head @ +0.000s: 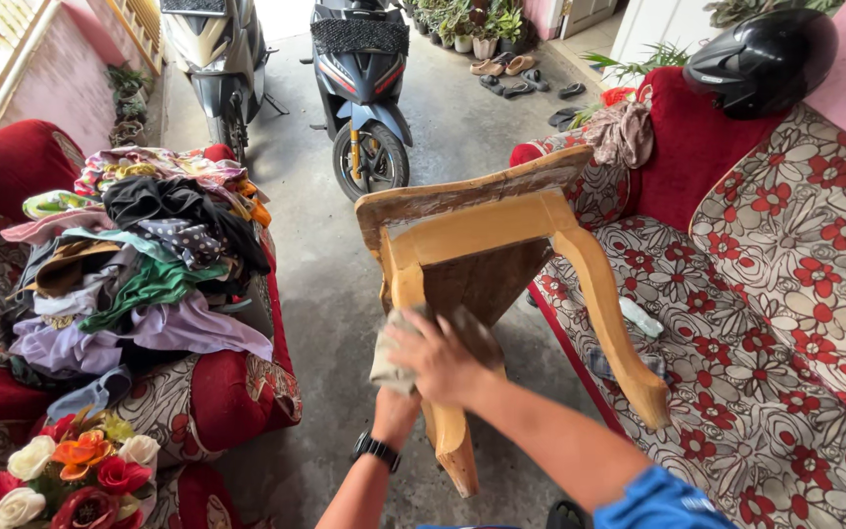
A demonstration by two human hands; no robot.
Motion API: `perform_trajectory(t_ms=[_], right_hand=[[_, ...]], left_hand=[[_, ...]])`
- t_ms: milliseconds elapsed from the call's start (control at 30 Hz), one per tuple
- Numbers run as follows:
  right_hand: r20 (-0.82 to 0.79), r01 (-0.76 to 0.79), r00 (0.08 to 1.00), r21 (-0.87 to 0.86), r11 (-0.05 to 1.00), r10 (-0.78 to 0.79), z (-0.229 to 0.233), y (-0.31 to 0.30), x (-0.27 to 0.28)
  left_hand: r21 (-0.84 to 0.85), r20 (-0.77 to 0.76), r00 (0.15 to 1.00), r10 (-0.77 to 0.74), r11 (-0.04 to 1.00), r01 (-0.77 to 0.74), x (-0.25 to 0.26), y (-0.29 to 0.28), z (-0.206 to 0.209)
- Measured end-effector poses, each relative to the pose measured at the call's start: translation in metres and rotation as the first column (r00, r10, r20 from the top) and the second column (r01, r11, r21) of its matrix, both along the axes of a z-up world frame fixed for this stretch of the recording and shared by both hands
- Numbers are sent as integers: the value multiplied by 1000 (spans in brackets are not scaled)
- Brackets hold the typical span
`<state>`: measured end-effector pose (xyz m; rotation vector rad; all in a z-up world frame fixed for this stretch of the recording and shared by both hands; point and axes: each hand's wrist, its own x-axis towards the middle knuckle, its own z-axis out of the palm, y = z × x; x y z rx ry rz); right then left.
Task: The person cleans a wooden table using a cloth and a spray bottle. They wipe the tabletop and legs, then flip the table to clean the underside and legs, applying spray and wiping repeatedly.
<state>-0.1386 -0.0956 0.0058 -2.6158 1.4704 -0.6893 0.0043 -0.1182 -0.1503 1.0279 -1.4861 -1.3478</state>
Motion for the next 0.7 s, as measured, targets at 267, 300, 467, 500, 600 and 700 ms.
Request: perform_trajectory(t_ms=[267, 300, 467, 500, 600, 700], right_hand=[[30, -32, 999, 123, 992, 28, 1, 83, 2], [64, -52, 997, 165, 985, 42, 8, 87, 0], [405, -150, 912, 182, 972, 65, 43, 79, -15], [488, -156, 873, 251, 955, 14, 47, 74, -16], [734, -218, 672, 319, 922, -95, 52, 45, -20], [893, -260, 397, 332, 907, -213, 37, 11, 3]], left_hand=[[18, -3, 987, -160, 987, 160, 51, 77, 69], [56, -70, 984, -163, 984, 167, 52, 85, 81], [-197, -259, 949, -179, 972, 129, 55, 95, 143], [-182, -366, 916, -165, 978, 103, 52, 89, 150], [-154, -545, 813, -203, 978, 141, 44, 67, 162], [-119, -457, 856, -243, 970, 211, 42, 43, 160]])
